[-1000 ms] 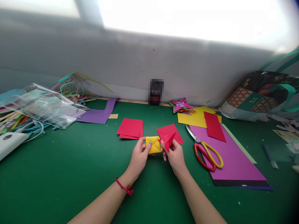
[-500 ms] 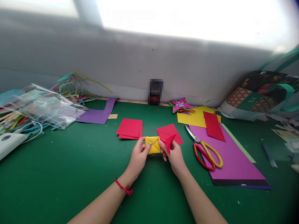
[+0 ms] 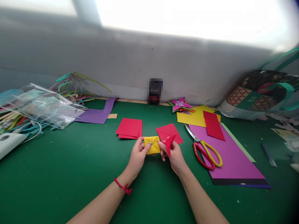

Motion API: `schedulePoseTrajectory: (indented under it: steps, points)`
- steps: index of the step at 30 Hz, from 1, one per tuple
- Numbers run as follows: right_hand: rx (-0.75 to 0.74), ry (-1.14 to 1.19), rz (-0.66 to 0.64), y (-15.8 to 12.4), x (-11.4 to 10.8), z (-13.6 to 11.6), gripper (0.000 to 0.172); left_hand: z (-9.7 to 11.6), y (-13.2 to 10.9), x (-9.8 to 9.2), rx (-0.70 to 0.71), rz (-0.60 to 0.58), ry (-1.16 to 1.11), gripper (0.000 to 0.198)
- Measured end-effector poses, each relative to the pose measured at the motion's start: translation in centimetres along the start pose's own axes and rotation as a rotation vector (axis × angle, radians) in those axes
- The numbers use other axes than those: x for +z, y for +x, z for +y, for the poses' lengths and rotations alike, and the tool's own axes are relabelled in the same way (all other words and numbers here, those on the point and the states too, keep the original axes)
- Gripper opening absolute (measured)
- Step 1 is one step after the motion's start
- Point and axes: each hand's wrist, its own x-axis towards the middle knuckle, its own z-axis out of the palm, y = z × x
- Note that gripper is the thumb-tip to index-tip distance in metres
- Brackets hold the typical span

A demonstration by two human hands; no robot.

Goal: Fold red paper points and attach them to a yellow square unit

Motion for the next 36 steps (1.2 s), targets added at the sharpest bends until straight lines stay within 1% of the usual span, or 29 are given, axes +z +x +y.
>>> schedulePoseTrajectory:
  steps: [4,6,9,11,15,19,26,29,36]
  points:
    - [0.011,-0.005,-0.078,-0.2,0.0,-0.2,0.019,0.0,0.1,0.0,0.033,0.038,0.03,0.03]
    - [0.014,-0.012,-0.084,-0.3,0.0,-0.2,0.019,-0.1,0.0,0.0,0.053,0.012,0.119,0.027]
    - [0.018,-0.026,-0.093,-0.2,-0.1,-0.3,0.02,-0.1,-0.1,0.1,0.046,-0.046,0.268,0.023]
    - [0.021,-0.049,-0.102,-0.2,-0.1,-0.4,0.022,-0.1,-0.2,0.1,0.049,-0.05,0.317,0.023]
    - [0.026,-0.092,-0.105,-0.3,0.0,-0.6,0.026,-0.2,-0.3,0.2,0.049,-0.05,0.326,0.023]
    - [0.033,-0.146,-0.105,-0.4,-0.2,-0.8,0.027,-0.2,-0.4,0.1,0.056,-0.058,0.34,0.023]
    - [0.033,-0.205,-0.097,-0.2,-0.5,-1.1,0.025,0.3,-0.4,0.3,0.156,-0.048,0.464,0.021]
    - [0.051,-0.213,-0.104,-0.2,-0.5,-1.1,0.024,0.4,-0.4,0.2,0.173,-0.058,0.507,0.021]
    - [0.055,-0.215,-0.138,-0.3,-0.3,-0.8,0.023,0.4,-0.5,0.1,0.172,-0.009,0.501,0.021]
